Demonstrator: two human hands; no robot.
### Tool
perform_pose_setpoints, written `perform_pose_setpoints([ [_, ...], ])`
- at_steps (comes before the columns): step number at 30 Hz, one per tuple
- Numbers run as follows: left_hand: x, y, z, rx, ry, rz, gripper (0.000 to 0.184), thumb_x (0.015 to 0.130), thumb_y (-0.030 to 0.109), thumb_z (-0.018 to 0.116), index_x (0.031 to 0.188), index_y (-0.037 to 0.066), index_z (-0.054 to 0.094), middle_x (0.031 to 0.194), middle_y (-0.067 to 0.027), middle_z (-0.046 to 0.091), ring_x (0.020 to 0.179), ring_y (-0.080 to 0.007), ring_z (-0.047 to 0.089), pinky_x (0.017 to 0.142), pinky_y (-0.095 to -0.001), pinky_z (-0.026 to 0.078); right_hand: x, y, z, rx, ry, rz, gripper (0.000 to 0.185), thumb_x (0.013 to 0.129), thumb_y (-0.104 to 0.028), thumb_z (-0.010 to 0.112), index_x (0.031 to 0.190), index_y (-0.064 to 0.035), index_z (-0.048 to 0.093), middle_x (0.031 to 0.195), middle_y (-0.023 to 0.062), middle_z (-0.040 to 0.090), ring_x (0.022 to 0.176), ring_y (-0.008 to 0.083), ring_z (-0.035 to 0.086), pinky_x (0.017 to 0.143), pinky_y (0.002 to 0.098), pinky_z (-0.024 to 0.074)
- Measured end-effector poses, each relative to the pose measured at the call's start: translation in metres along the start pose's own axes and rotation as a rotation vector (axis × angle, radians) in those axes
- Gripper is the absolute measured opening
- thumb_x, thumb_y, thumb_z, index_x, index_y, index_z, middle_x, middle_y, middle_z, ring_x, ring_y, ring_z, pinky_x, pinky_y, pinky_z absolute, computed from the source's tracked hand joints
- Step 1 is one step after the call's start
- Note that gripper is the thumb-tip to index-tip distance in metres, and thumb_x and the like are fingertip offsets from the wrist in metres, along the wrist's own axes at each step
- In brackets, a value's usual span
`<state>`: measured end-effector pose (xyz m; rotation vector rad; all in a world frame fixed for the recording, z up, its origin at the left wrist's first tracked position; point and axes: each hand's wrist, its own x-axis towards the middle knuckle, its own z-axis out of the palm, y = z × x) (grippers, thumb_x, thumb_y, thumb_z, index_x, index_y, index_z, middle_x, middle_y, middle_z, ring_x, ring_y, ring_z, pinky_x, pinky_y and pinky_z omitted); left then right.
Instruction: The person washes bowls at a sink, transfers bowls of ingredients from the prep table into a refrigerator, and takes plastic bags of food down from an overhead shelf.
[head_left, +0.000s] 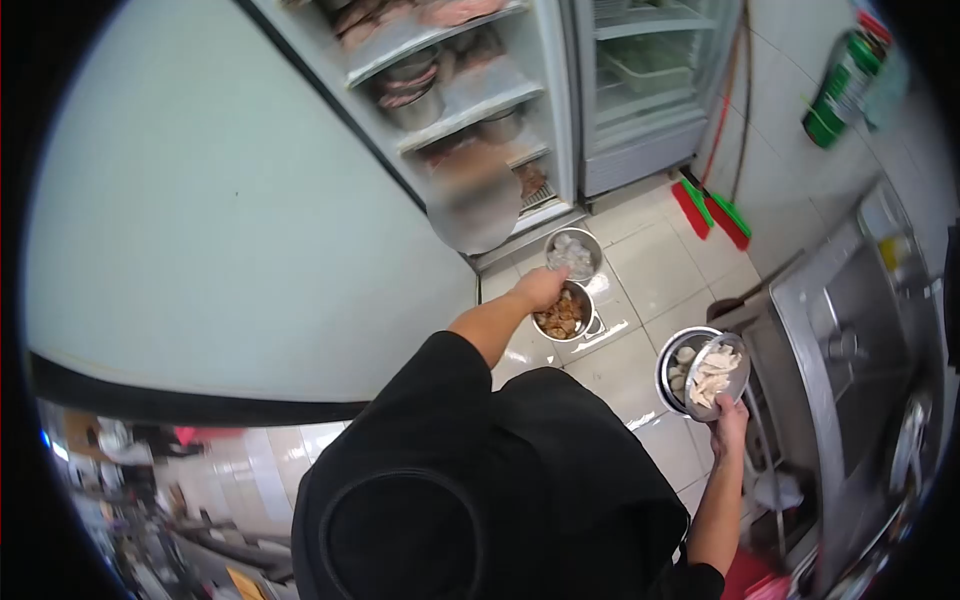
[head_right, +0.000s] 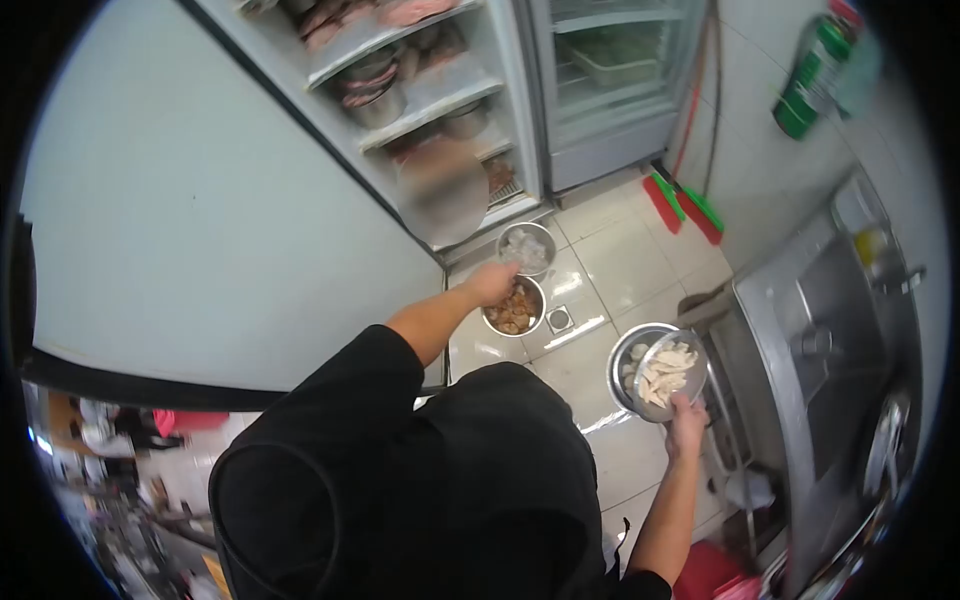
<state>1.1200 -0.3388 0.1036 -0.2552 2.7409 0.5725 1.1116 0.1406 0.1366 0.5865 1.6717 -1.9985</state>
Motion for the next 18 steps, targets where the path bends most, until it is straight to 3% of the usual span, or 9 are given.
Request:
perform_pose_setpoints([
  [1, -0.061, 0.058, 0.024, 0.068, 0.084, -0.057, 0.022, 0.088, 0.014, 0.051, 0.110, 0.008, 0.052, 0.092, -0.0259, 0.065, 0.090, -0.0436, 0.063, 0.078, -0.0510, 0.050, -0.009, 0.012, -0.074, 0.020, -0.119, -0.011, 0.046, 0.078, -0.009, 0.059, 0.122, 0.0051, 0.054, 0.109, 0.0137, 0.064, 0.093, 0.0257, 0.065, 0.083, 0.0376, 0.0535],
  [7, -0.110, 0.056, 0.016, 0.072, 0.276, -0.276, 0.023, 0.087, 0.015, 0.055, 0.109, 0.008, 0.051, 0.086, -0.0258, 0.064, 0.083, -0.0450, 0.062, 0.073, -0.0533, 0.049, 0.070, -0.033, -0.036, -0.082, -0.380, 0.003, 0.043, 0.078, -0.008, 0.061, 0.117, 0.0071, 0.055, 0.106, 0.0157, 0.065, 0.090, 0.0244, 0.066, 0.080, 0.0345, 0.0543],
  [8, -0.178, 0.017, 0.069, 0.059, 0.356, -0.232, 0.022, 0.087, 0.015, 0.055, 0.108, 0.008, 0.051, 0.085, -0.0258, 0.064, 0.082, -0.0451, 0.062, 0.072, -0.0536, 0.049, 0.022, 0.046, -0.042, -0.098, -0.392, -0.063, 0.043, 0.078, -0.008, 0.061, 0.117, 0.0074, 0.055, 0.106, 0.0160, 0.065, 0.090, 0.0247, 0.066, 0.080, 0.0348, 0.0543],
  [10, -0.195, 0.016, 0.065, 0.051, 0.391, -0.262, 0.020, 0.088, 0.015, 0.055, 0.106, 0.008, 0.051, 0.083, -0.0257, 0.063, 0.081, -0.0454, 0.062, 0.071, -0.0539, 0.048, 0.041, 0.046, -0.028, -0.123, -0.482, -0.078, 0.041, 0.078, -0.009, 0.061, 0.115, 0.0083, 0.054, 0.104, 0.0165, 0.065, 0.089, 0.0256, 0.066, 0.081, 0.0350, 0.0543],
  [13, -0.223, 0.063, 0.034, 0.094, 0.440, -0.304, 0.017, 0.089, 0.016, 0.054, 0.103, 0.008, 0.051, 0.084, -0.0258, 0.063, 0.080, -0.0450, 0.062, 0.070, -0.0542, 0.048, 0.056, 0.044, -0.022, -0.037, -0.596, -0.105, 0.041, 0.078, -0.008, 0.062, 0.114, 0.0082, 0.054, 0.102, 0.0163, 0.065, 0.088, 0.0256, 0.066, 0.080, 0.0338, 0.0542],
  [18, -0.267, 0.175, -0.005, 0.116, 0.544, -0.277, 0.015, 0.092, 0.019, 0.052, 0.104, 0.009, 0.051, 0.083, -0.0253, 0.063, 0.081, -0.0455, 0.061, 0.071, -0.0527, 0.048, 0.034, -0.002, -0.058, -0.188, -0.677, -0.092, 0.036, 0.077, -0.007, 0.062, 0.109, 0.0068, 0.057, 0.099, 0.0164, 0.065, 0.081, 0.0250, 0.067, 0.072, 0.0349, 0.0566],
])
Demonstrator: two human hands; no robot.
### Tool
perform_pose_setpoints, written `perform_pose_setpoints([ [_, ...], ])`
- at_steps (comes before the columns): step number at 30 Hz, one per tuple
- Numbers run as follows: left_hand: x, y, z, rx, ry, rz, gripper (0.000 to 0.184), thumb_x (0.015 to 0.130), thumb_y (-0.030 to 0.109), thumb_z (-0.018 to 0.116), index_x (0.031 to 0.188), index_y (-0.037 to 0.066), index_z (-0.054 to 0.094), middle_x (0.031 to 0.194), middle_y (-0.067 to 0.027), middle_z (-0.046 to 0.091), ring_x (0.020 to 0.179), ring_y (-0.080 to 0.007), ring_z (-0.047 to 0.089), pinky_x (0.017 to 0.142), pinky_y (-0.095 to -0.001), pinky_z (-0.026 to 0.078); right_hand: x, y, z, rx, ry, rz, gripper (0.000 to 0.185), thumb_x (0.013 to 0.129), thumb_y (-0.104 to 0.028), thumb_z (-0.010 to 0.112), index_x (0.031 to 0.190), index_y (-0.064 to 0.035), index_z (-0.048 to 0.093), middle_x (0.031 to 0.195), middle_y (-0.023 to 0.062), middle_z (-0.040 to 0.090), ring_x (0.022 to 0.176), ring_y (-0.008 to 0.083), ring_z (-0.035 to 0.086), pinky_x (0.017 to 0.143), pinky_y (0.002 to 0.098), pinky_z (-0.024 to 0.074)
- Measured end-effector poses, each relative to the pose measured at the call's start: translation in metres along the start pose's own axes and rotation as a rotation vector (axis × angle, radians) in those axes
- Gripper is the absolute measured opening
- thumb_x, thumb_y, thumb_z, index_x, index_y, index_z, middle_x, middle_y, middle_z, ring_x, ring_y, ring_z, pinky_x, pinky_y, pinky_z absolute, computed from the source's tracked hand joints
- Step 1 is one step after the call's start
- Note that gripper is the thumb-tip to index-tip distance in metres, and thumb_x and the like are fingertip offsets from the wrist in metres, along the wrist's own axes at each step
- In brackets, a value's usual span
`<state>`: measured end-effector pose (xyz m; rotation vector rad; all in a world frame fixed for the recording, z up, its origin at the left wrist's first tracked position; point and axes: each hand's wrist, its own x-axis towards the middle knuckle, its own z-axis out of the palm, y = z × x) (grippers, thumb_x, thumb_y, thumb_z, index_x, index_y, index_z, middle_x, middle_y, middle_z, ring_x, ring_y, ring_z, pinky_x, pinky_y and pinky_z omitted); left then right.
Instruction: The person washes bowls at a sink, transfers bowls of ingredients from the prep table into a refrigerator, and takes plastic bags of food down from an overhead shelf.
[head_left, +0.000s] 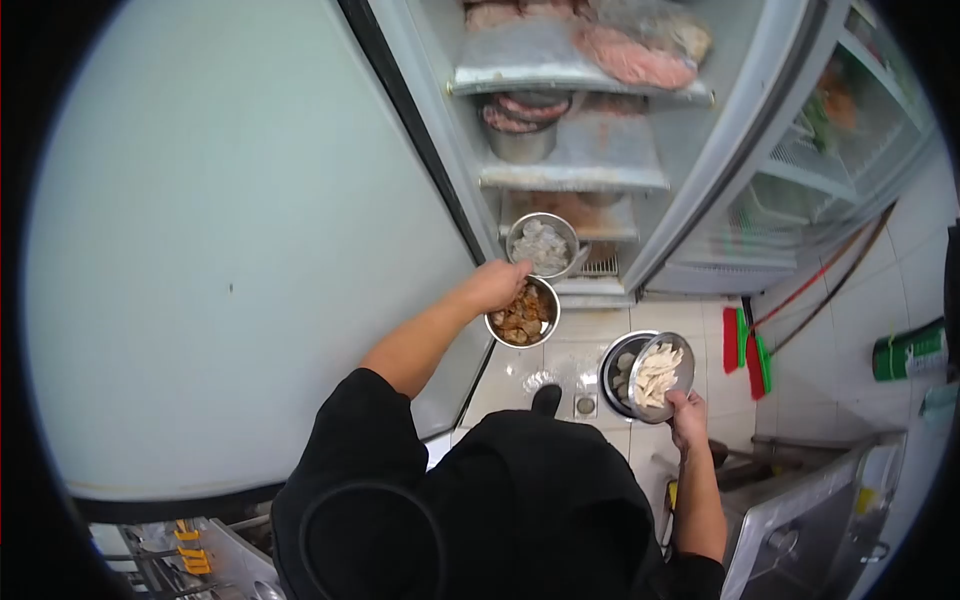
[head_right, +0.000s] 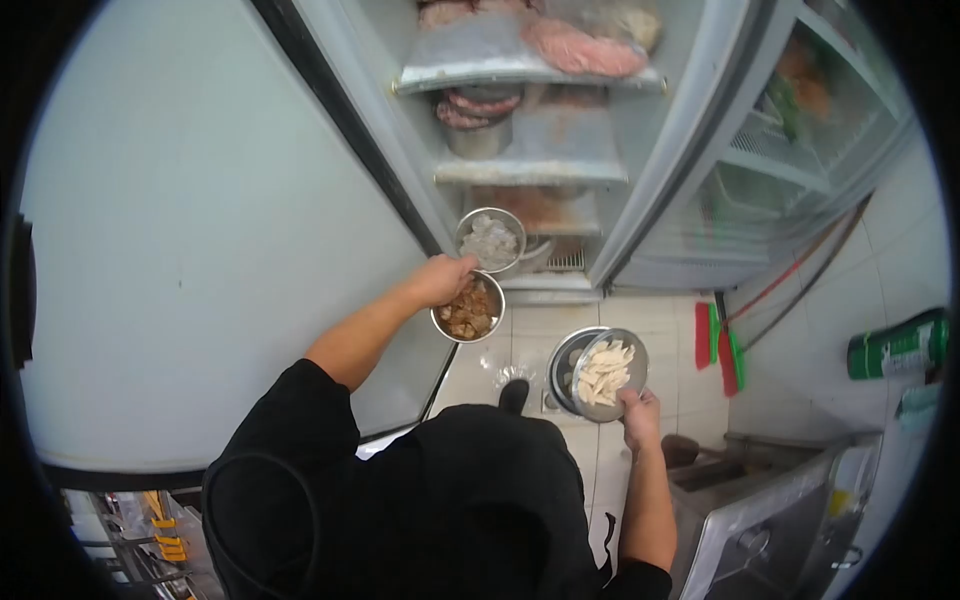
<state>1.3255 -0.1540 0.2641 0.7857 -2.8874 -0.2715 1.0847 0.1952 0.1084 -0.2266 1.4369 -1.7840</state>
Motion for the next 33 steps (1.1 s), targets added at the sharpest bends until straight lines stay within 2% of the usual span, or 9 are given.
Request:
perform_pose_setpoints([
  [9, -0.039, 0.076, -0.172, -0.018, 0.077, 0.103, 0.015, 0.093, 0.019, 0.053, 0.101, 0.008, 0.050, 0.079, -0.0239, 0.063, 0.077, -0.0455, 0.060, 0.068, -0.0526, 0.047, -0.071, -0.133, 0.068, -0.101, -0.080, -0.045, 0.037, 0.078, -0.007, 0.061, 0.113, 0.0078, 0.057, 0.100, 0.0163, 0.065, 0.084, 0.0251, 0.066, 0.073, 0.0360, 0.0557],
  [13, -0.074, 0.077, -0.156, -0.196, 0.048, 0.078, 0.014, 0.094, 0.022, 0.047, 0.093, 0.009, 0.052, 0.074, -0.0232, 0.060, 0.069, -0.0437, 0.059, 0.061, -0.0506, 0.047, -0.076, -0.139, 0.056, -0.354, -0.107, -0.079, 0.039, 0.078, -0.007, 0.061, 0.114, 0.0078, 0.057, 0.102, 0.0152, 0.066, 0.088, 0.0268, 0.067, 0.075, 0.0376, 0.0562],
  [15, -0.100, 0.076, -0.144, -0.127, 0.155, 0.173, 0.013, 0.094, 0.023, 0.047, 0.094, 0.010, 0.050, 0.075, -0.0240, 0.059, 0.069, -0.0441, 0.058, 0.061, -0.0513, 0.045, -0.078, -0.140, 0.057, -0.281, -0.104, -0.057, 0.035, 0.081, -0.006, 0.063, 0.113, 0.0083, 0.059, 0.105, 0.0170, 0.066, 0.086, 0.0252, 0.067, 0.074, 0.0354, 0.0561],
  [17, -0.162, 0.119, -0.152, -0.058, 0.033, 0.084, 0.013, 0.093, 0.023, 0.050, 0.095, 0.010, 0.049, 0.075, -0.0239, 0.059, 0.070, -0.0455, 0.057, 0.062, -0.0525, 0.045, -0.114, -0.135, 0.038, -0.315, -0.181, -0.021, 0.030, 0.080, -0.004, 0.061, 0.108, 0.0073, 0.060, 0.098, 0.0151, 0.067, 0.084, 0.0256, 0.068, 0.074, 0.0363, 0.0578],
  [18, -0.059, 0.070, -0.160, -0.098, -0.010, 0.086, 0.012, 0.093, 0.022, 0.051, 0.095, 0.010, 0.049, 0.075, -0.0235, 0.059, 0.071, -0.0453, 0.058, 0.063, -0.0527, 0.045, -0.005, -0.174, 0.070, -0.300, -0.217, 0.083, 0.029, 0.079, -0.004, 0.062, 0.106, 0.0072, 0.060, 0.095, 0.0142, 0.068, 0.082, 0.0246, 0.068, 0.073, 0.0353, 0.0578],
  [19, -0.054, 0.065, -0.168, -0.103, -0.015, 0.082, 0.013, 0.093, 0.022, 0.052, 0.096, 0.011, 0.050, 0.074, -0.0228, 0.059, 0.071, -0.0443, 0.059, 0.062, -0.0523, 0.046, 0.015, -0.173, 0.077, -0.360, -0.213, 0.097, 0.029, 0.079, -0.004, 0.062, 0.105, 0.0077, 0.061, 0.095, 0.0143, 0.068, 0.080, 0.0241, 0.068, 0.072, 0.0359, 0.0580],
  [25, -0.058, 0.120, -0.251, -0.118, -0.056, -0.019, 0.016, 0.093, 0.022, 0.053, 0.104, 0.012, 0.052, 0.077, -0.0210, 0.062, 0.075, -0.0428, 0.062, 0.066, -0.0513, 0.048, 0.056, -0.189, 0.091, -0.496, -0.352, 0.145, 0.030, 0.079, -0.008, 0.064, 0.104, 0.0090, 0.064, 0.095, 0.0150, 0.068, 0.084, 0.0220, 0.066, 0.075, 0.0325, 0.0541],
  [28, -0.061, 0.136, -0.261, -0.039, 0.035, -0.033, 0.015, 0.091, 0.021, 0.057, 0.104, 0.013, 0.054, 0.065, -0.0169, 0.059, 0.062, -0.0402, 0.061, 0.057, -0.0484, 0.049, 0.080, -0.186, 0.094, -0.608, -0.441, 0.096, 0.032, 0.079, -0.010, 0.065, 0.105, 0.0081, 0.065, 0.095, 0.0142, 0.068, 0.083, 0.0209, 0.065, 0.074, 0.0326, 0.0532],
  [33, -0.064, 0.119, -0.224, -0.074, 0.040, -0.106, 0.019, 0.089, 0.016, 0.059, 0.107, 0.011, 0.055, 0.072, -0.0197, 0.063, 0.072, -0.0401, 0.063, 0.063, -0.0484, 0.050, 0.089, -0.200, 0.104, -0.558, -0.529, 0.156, 0.031, 0.082, -0.013, 0.065, 0.106, 0.0072, 0.064, 0.091, 0.0121, 0.069, 0.076, 0.0186, 0.065, 0.068, 0.0321, 0.0532],
])
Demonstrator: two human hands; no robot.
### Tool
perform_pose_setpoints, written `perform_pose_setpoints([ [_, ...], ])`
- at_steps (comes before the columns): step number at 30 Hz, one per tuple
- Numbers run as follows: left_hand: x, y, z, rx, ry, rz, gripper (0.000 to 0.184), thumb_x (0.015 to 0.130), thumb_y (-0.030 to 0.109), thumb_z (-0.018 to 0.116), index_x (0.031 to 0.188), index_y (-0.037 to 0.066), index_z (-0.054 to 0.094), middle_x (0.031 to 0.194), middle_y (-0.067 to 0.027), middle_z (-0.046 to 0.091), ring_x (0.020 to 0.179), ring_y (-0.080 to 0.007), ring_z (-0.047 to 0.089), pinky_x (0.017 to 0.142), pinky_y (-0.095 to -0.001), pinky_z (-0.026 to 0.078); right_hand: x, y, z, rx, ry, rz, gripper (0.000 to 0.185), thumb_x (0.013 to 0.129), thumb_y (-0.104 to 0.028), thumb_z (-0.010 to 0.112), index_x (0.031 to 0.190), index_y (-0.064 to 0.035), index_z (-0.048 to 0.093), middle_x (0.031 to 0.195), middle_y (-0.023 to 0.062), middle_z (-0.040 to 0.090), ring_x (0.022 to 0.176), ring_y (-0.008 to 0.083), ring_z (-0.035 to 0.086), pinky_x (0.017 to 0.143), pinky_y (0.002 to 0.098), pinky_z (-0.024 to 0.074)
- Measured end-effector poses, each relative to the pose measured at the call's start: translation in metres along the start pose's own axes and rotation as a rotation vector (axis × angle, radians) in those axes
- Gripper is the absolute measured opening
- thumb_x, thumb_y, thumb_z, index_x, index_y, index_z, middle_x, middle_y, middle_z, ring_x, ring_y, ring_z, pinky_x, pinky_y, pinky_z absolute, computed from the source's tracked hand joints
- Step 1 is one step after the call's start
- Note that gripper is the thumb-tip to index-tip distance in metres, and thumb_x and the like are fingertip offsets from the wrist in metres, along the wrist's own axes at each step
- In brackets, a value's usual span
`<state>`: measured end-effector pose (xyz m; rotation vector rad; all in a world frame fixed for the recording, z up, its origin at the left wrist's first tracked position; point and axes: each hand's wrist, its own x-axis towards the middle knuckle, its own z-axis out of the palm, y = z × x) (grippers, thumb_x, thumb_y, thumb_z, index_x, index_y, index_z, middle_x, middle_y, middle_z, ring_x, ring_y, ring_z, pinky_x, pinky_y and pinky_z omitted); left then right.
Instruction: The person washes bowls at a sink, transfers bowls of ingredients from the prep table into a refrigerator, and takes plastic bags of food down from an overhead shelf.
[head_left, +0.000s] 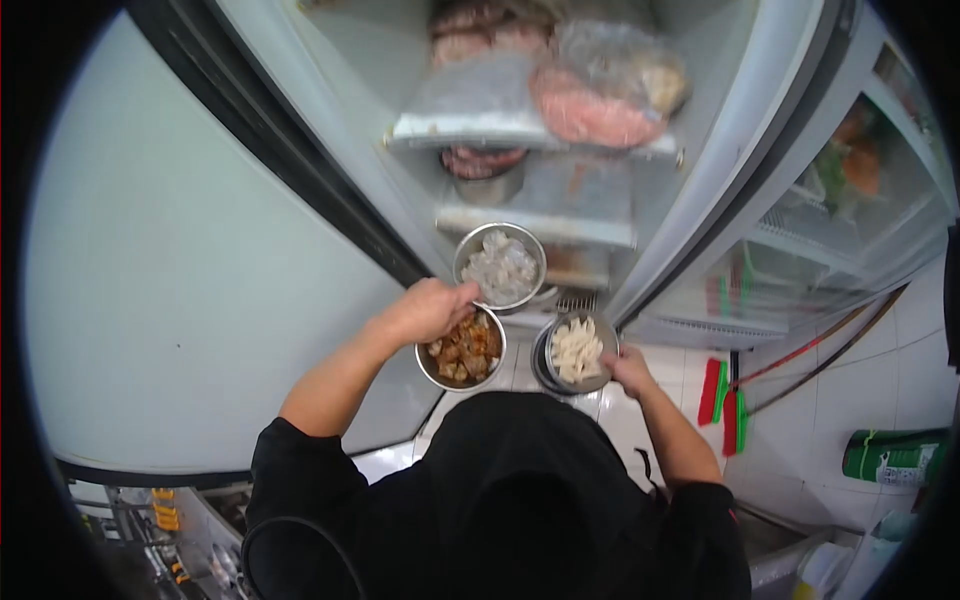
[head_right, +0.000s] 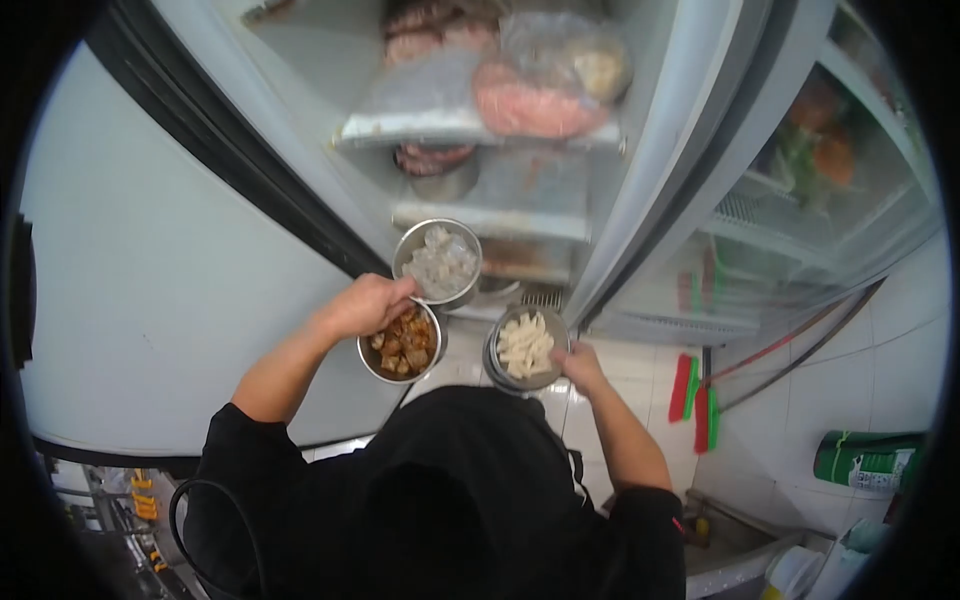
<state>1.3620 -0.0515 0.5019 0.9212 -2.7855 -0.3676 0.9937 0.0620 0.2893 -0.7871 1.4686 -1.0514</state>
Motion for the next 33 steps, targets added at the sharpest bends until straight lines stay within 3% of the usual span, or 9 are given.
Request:
perform_pose_setpoints([
  [3, -0.001, -0.030, 0.037, -0.058, -0.130, -0.158, 0.019, 0.089, 0.018, 0.059, 0.107, 0.011, 0.054, 0.075, -0.0205, 0.064, 0.075, -0.0411, 0.063, 0.066, -0.0495, 0.050, 0.024, 0.012, -0.005, -0.040, -0.005, 0.113, 0.021, 0.082, -0.011, 0.065, 0.096, 0.0049, 0.064, 0.087, 0.0103, 0.068, 0.068, 0.0154, 0.063, 0.061, 0.0297, 0.0519],
  [6, 0.001, -0.065, 0.092, -0.055, -0.249, -0.259, 0.018, 0.091, 0.021, 0.056, 0.105, 0.011, 0.053, 0.075, -0.0204, 0.064, 0.075, -0.0424, 0.062, 0.066, -0.0509, 0.049, 0.038, 0.021, -0.010, -0.070, -0.002, 0.216, 0.023, 0.082, -0.011, 0.065, 0.097, 0.0056, 0.062, 0.086, 0.0112, 0.068, 0.068, 0.0162, 0.064, 0.060, 0.0298, 0.0523],
  [7, 0.002, -0.068, 0.102, -0.087, -0.289, -0.306, 0.018, 0.093, 0.023, 0.049, 0.102, 0.008, 0.052, 0.077, -0.0235, 0.063, 0.078, -0.0440, 0.062, 0.069, -0.0538, 0.048, 0.037, 0.016, -0.011, -0.112, -0.005, 0.224, 0.024, 0.083, -0.012, 0.065, 0.098, 0.0061, 0.061, 0.086, 0.0125, 0.067, 0.069, 0.0179, 0.065, 0.061, 0.0306, 0.0540],
  [10, 0.003, -0.085, 0.142, -0.124, -0.325, -0.393, 0.018, 0.091, 0.021, 0.050, 0.102, 0.007, 0.052, 0.079, -0.0247, 0.064, 0.079, -0.0435, 0.063, 0.069, -0.0538, 0.048, 0.039, 0.011, -0.011, -0.116, -0.008, 0.269, 0.024, 0.083, -0.012, 0.065, 0.099, 0.0061, 0.061, 0.086, 0.0131, 0.067, 0.070, 0.0191, 0.066, 0.064, 0.0314, 0.0557],
  [17, 0.011, -0.088, 0.189, -0.237, -0.236, -0.416, 0.019, 0.089, 0.015, 0.049, 0.103, 0.004, 0.053, 0.088, -0.0255, 0.065, 0.086, -0.0440, 0.063, 0.073, -0.0531, 0.049, 0.024, -0.001, 0.000, -0.193, 0.000, 0.330, 0.023, 0.082, -0.011, 0.064, 0.101, 0.0022, 0.063, 0.088, 0.0096, 0.068, 0.071, 0.0174, 0.066, 0.066, 0.0305, 0.0556],
  [23, 0.095, -0.089, 0.246, -0.350, -0.110, -0.556, 0.021, 0.089, 0.015, 0.053, 0.107, 0.005, 0.055, 0.086, -0.0254, 0.065, 0.086, -0.0443, 0.063, 0.076, -0.0529, 0.048, 0.009, 0.003, -0.008, -0.171, 0.062, 0.332, 0.021, 0.085, -0.008, 0.061, 0.102, 0.0046, 0.063, 0.091, 0.0113, 0.069, 0.074, 0.0157, 0.065, 0.067, 0.0277, 0.0525],
  [27, 0.154, -0.090, 0.255, -0.445, -0.020, -0.740, 0.021, 0.088, 0.014, 0.053, 0.106, 0.003, 0.055, 0.089, -0.0282, 0.065, 0.090, -0.0445, 0.063, 0.080, -0.0512, 0.050, -0.009, 0.010, -0.012, -0.104, 0.130, 0.334, 0.021, 0.085, -0.006, 0.061, 0.103, 0.0054, 0.063, 0.093, 0.0112, 0.069, 0.077, 0.0155, 0.065, 0.071, 0.0276, 0.0527],
  [33, 0.242, -0.126, 0.329, -0.580, 0.164, -0.999, 0.028, 0.083, 0.013, 0.058, 0.105, -0.003, 0.055, 0.096, -0.0275, 0.066, 0.096, -0.0430, 0.064, 0.084, -0.0485, 0.050, -0.023, 0.037, -0.003, -0.022, 0.280, 0.368, 0.027, 0.084, -0.006, 0.062, 0.108, 0.0070, 0.062, 0.097, 0.0122, 0.068, 0.081, 0.0161, 0.065, 0.074, 0.0274, 0.0518],
])
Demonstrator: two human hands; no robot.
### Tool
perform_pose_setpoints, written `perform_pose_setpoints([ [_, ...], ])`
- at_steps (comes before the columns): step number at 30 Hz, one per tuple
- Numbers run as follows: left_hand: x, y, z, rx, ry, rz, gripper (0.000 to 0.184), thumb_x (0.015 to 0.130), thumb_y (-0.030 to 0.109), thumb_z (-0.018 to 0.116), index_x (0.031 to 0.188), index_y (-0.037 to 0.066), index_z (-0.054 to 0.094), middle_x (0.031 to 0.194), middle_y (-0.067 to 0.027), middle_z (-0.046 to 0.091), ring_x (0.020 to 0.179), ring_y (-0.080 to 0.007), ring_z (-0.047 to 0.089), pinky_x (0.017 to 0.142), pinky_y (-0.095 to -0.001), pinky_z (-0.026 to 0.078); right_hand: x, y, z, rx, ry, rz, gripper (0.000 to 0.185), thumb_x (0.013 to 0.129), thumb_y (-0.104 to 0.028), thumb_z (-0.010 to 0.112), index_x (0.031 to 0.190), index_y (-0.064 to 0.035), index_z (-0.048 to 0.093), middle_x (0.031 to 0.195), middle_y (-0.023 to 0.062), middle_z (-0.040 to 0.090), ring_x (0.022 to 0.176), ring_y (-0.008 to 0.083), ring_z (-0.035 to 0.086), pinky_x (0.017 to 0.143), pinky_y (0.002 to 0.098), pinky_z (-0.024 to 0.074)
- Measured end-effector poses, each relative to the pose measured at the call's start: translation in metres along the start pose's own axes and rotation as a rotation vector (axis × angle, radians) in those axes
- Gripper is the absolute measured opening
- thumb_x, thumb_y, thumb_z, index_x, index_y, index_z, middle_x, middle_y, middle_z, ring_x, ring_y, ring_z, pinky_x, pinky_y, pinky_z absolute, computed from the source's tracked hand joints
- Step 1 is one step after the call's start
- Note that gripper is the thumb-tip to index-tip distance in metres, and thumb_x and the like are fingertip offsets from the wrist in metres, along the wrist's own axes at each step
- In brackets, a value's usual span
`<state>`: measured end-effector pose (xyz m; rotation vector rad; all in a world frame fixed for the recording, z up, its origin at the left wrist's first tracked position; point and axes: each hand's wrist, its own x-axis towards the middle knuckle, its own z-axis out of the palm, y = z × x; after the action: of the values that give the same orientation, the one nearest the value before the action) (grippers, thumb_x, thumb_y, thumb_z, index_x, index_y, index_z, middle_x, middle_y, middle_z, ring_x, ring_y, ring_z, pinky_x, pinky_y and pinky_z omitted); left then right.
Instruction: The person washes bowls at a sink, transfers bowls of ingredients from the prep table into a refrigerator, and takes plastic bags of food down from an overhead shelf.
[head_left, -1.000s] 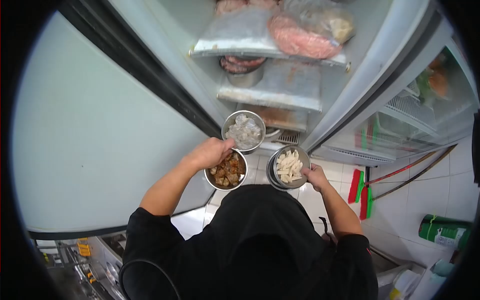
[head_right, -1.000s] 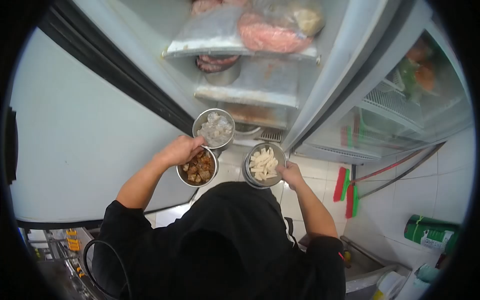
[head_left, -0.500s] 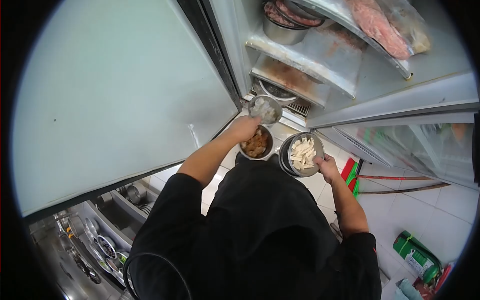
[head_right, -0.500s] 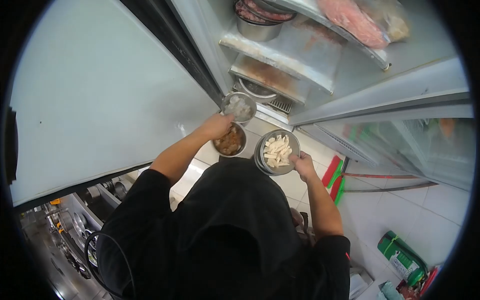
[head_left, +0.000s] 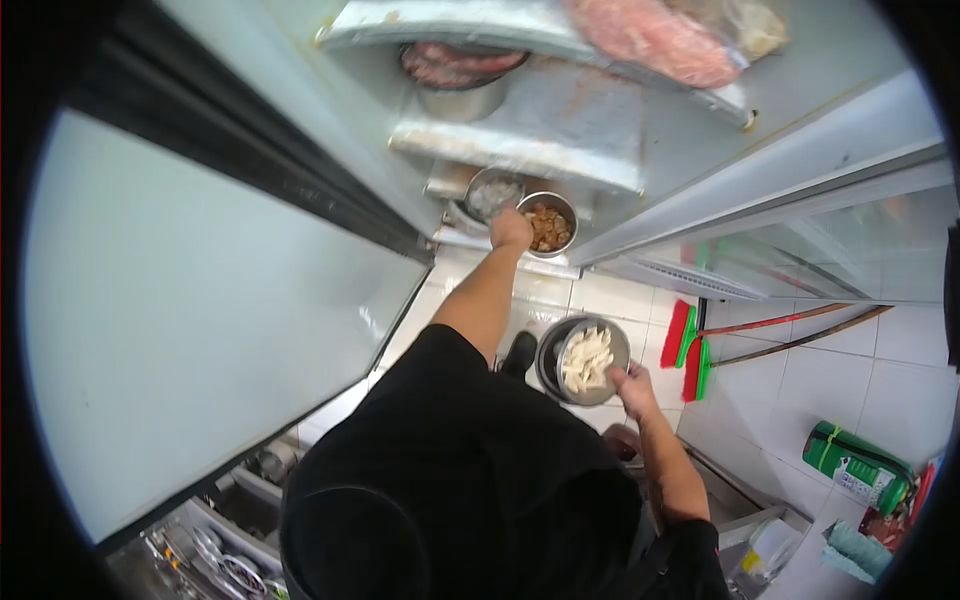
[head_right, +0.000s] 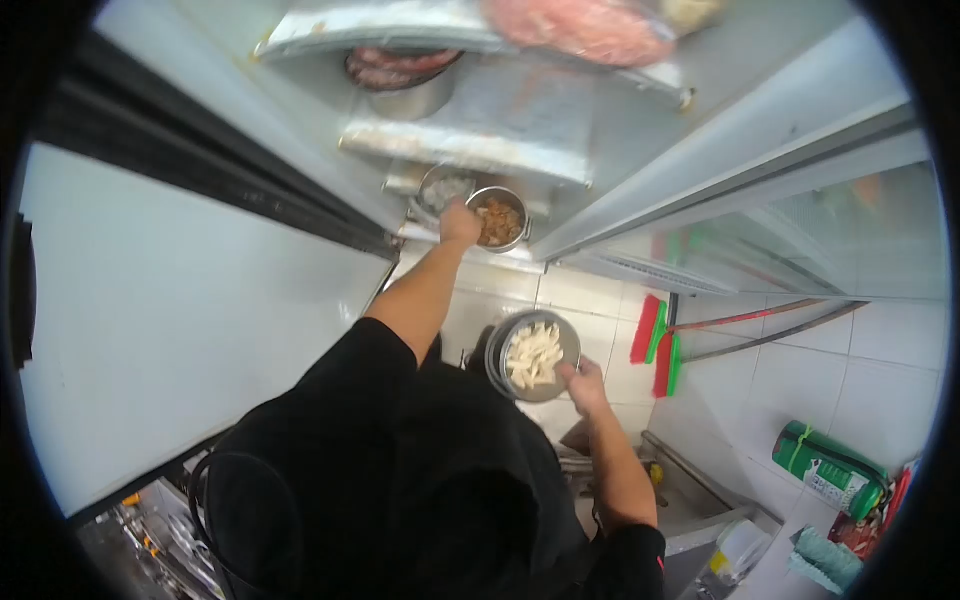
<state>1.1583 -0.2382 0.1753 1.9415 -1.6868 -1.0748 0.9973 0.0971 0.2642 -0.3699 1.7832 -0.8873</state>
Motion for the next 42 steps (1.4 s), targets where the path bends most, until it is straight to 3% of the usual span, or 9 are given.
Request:
perform_pose_setpoints([
  [7, 0.082, 0.027, 0.093, 0.053, -0.117, -0.024, 0.051, 0.084, 0.021, 0.059, 0.124, -0.008, 0.044, 0.107, -0.0285, 0.065, 0.105, -0.0379, 0.063, 0.089, -0.0416, 0.051, -0.001, 0.036, 0.004, 0.130, 0.136, 0.103, 0.028, 0.083, -0.007, 0.063, 0.107, 0.0071, 0.061, 0.096, 0.0118, 0.068, 0.084, 0.0165, 0.064, 0.076, 0.0269, 0.0509],
  [10, 0.103, 0.019, 0.138, 0.051, -0.171, 0.032, 0.047, 0.082, 0.023, 0.060, 0.119, -0.007, 0.054, 0.108, -0.0271, 0.065, 0.105, -0.0372, 0.064, 0.090, -0.0411, 0.051, -0.005, 0.041, 0.004, 0.219, 0.178, 0.125, 0.027, 0.082, -0.005, 0.063, 0.106, 0.0064, 0.061, 0.096, 0.0117, 0.068, 0.082, 0.0164, 0.064, 0.075, 0.0268, 0.0512],
  [12, 0.096, 0.012, 0.114, 0.203, -0.277, 0.170, 0.038, 0.083, 0.027, 0.060, 0.109, 0.000, 0.066, 0.113, -0.0234, 0.064, 0.107, -0.0383, 0.062, 0.092, -0.0423, 0.050, -0.006, 0.046, 0.002, 0.212, 0.207, 0.171, 0.028, 0.081, -0.004, 0.063, 0.107, 0.0064, 0.060, 0.096, 0.0114, 0.068, 0.081, 0.0165, 0.064, 0.074, 0.0268, 0.0514],
  [19, 0.063, 0.019, 0.035, 0.032, -0.232, 0.146, 0.052, 0.088, 0.045, 0.055, 0.096, -0.004, 0.069, 0.106, -0.0267, 0.065, 0.106, -0.0399, 0.061, 0.093, -0.0439, 0.047, -0.007, 0.033, -0.005, 0.173, 0.156, 0.142, 0.026, 0.081, -0.004, 0.063, 0.105, 0.0053, 0.062, 0.094, 0.0097, 0.068, 0.079, 0.0151, 0.064, 0.071, 0.0265, 0.0509],
  [23, 0.034, 0.027, 0.013, -0.094, -0.257, 0.118, 0.057, 0.088, 0.040, 0.058, 0.129, 0.000, 0.048, 0.112, -0.0265, 0.063, 0.109, -0.0417, 0.059, 0.095, -0.0470, 0.046, -0.005, 0.012, -0.007, 0.080, 0.109, 0.102, 0.023, 0.080, -0.005, 0.062, 0.101, 0.0041, 0.063, 0.091, 0.0096, 0.067, 0.075, 0.0154, 0.064, 0.069, 0.0278, 0.0525],
  [27, -0.008, 0.020, -0.015, -0.179, -0.140, 0.223, 0.053, 0.088, 0.034, 0.058, 0.131, 0.008, 0.043, 0.108, -0.0283, 0.063, 0.103, -0.0463, 0.059, 0.091, -0.0510, 0.047, -0.006, -0.001, -0.012, 0.010, 0.023, 0.018, 0.023, 0.082, -0.007, 0.064, 0.101, 0.0046, 0.064, 0.092, 0.0087, 0.068, 0.075, 0.0134, 0.062, 0.068, 0.0260, 0.0504],
  [30, -0.025, 0.005, -0.034, -0.126, -0.026, 0.058, 0.032, 0.090, 0.027, 0.055, 0.115, 0.007, 0.051, 0.100, -0.0274, 0.064, 0.097, -0.0459, 0.061, 0.085, -0.0523, 0.048, -0.003, -0.006, -0.010, 0.000, -0.031, -0.007, 0.023, 0.083, -0.008, 0.064, 0.102, 0.0049, 0.064, 0.091, 0.0087, 0.068, 0.076, 0.0131, 0.062, 0.069, 0.0254, 0.0503],
  [33, -0.007, -0.024, -0.028, 0.028, 0.093, 0.167, 0.025, 0.091, 0.022, 0.052, 0.111, 0.007, 0.053, 0.099, -0.0269, 0.064, 0.096, -0.0456, 0.061, 0.083, -0.0533, 0.048, -0.003, -0.010, -0.006, 0.031, -0.068, -0.040, 0.023, 0.083, -0.009, 0.064, 0.102, 0.0050, 0.064, 0.093, 0.0090, 0.069, 0.077, 0.0128, 0.062, 0.070, 0.0254, 0.0503],
  [42, -0.036, -0.030, -0.087, -0.012, 0.141, 0.352, 0.031, 0.085, 0.033, 0.068, 0.097, 0.005, 0.062, 0.093, -0.0203, 0.065, 0.088, -0.0398, 0.063, 0.078, -0.0453, 0.051, 0.000, -0.013, -0.009, -0.107, -0.082, -0.043, 0.020, 0.083, -0.009, 0.065, 0.100, 0.0014, 0.066, 0.092, 0.0078, 0.069, 0.078, 0.0119, 0.063, 0.072, 0.0257, 0.0506],
])
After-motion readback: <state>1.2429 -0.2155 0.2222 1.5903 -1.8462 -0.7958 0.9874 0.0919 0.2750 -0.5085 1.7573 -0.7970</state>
